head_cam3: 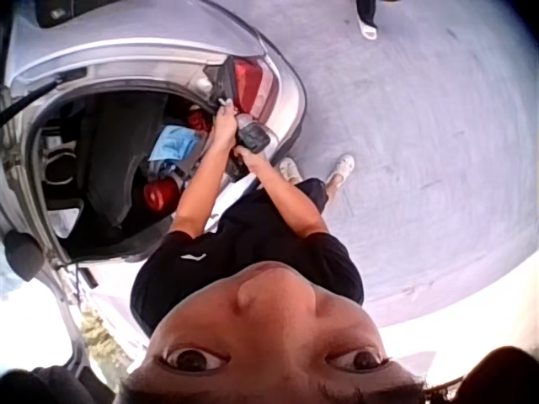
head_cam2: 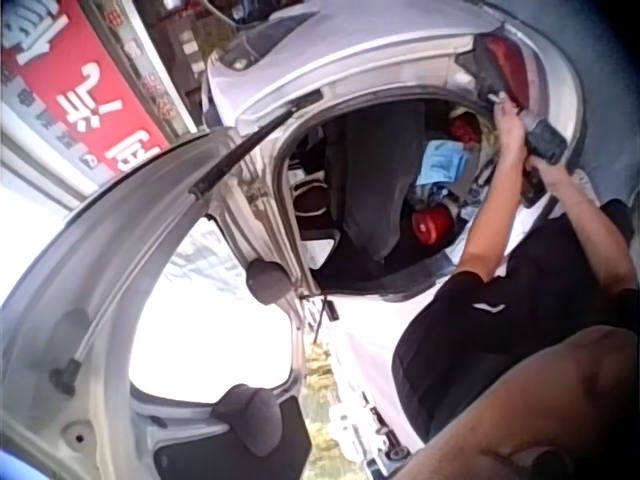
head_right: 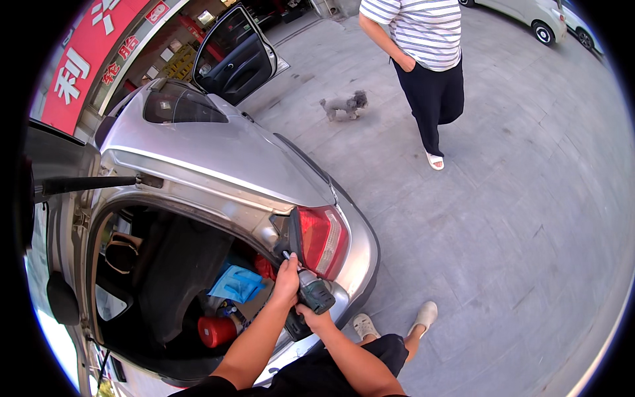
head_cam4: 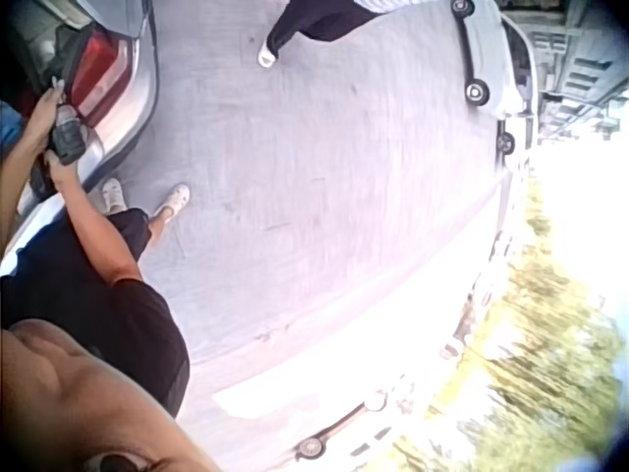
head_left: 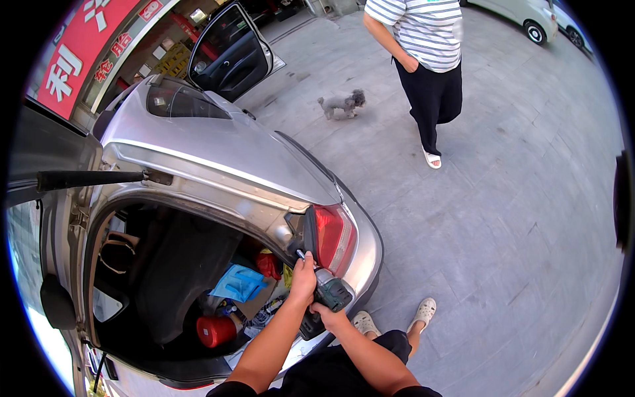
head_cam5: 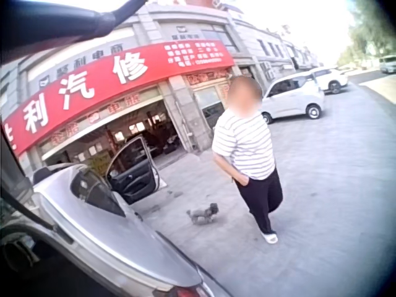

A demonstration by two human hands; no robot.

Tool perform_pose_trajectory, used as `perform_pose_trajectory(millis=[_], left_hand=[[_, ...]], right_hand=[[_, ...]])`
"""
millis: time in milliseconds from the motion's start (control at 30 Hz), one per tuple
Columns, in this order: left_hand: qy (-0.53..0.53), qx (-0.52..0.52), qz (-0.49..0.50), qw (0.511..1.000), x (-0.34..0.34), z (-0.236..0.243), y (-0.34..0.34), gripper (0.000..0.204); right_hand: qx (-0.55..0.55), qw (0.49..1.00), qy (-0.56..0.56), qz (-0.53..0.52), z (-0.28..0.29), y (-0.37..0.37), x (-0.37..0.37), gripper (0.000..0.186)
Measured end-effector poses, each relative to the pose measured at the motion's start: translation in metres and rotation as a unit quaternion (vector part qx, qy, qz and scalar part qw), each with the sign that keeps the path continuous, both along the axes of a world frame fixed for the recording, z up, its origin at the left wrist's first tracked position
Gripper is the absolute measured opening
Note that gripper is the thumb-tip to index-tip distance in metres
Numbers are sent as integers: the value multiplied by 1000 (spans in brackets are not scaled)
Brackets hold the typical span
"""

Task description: The person inspects a damaged rear bumper on a silver SUV, then retrieves a power drill from a garage. They use the drill to remove screws from the taillight assembly, detach the light, and disconnect the wiring harness. The person then attempts to reposition the bumper cover.

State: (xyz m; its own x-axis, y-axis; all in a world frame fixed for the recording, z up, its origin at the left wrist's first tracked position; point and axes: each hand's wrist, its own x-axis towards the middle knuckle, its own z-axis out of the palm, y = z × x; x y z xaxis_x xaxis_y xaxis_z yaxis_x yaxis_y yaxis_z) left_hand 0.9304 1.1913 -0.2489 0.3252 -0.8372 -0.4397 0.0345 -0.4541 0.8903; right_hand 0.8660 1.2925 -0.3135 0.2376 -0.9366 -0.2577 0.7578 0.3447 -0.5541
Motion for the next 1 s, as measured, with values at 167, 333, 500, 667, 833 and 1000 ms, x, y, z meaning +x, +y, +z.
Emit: perform_pose_trajectory(millis=[167, 333, 500, 667, 833, 1000], left_hand=[[-38, 3, -5, 999, 1, -3, -1, 43], [3, -14, -9, 1000, 7, -9, -4, 40], [15, -41, -10, 999, 5, -11, -2, 37], [15, -52, -14, 998, -1, -2, 5, 34], [-16, -64, -25, 997, -2, 14, 8, 32], [19, -37, 2, 999, -9, 30, 8, 34]], right_hand=[[-6, 999, -33, -7, 3, 0, 0, 21], [-32, 998, 44, -22, -2, 0, -3, 25], [-41, 989, 139, -34, -5, 1, -7, 28], [-16, 999, 34, 3, -3, 1, -10, 28], [-21, 1000, 13, -15, -1, 1, -9, 26], [-28, 999, -35, -20, -1, 0, -7, 29]])
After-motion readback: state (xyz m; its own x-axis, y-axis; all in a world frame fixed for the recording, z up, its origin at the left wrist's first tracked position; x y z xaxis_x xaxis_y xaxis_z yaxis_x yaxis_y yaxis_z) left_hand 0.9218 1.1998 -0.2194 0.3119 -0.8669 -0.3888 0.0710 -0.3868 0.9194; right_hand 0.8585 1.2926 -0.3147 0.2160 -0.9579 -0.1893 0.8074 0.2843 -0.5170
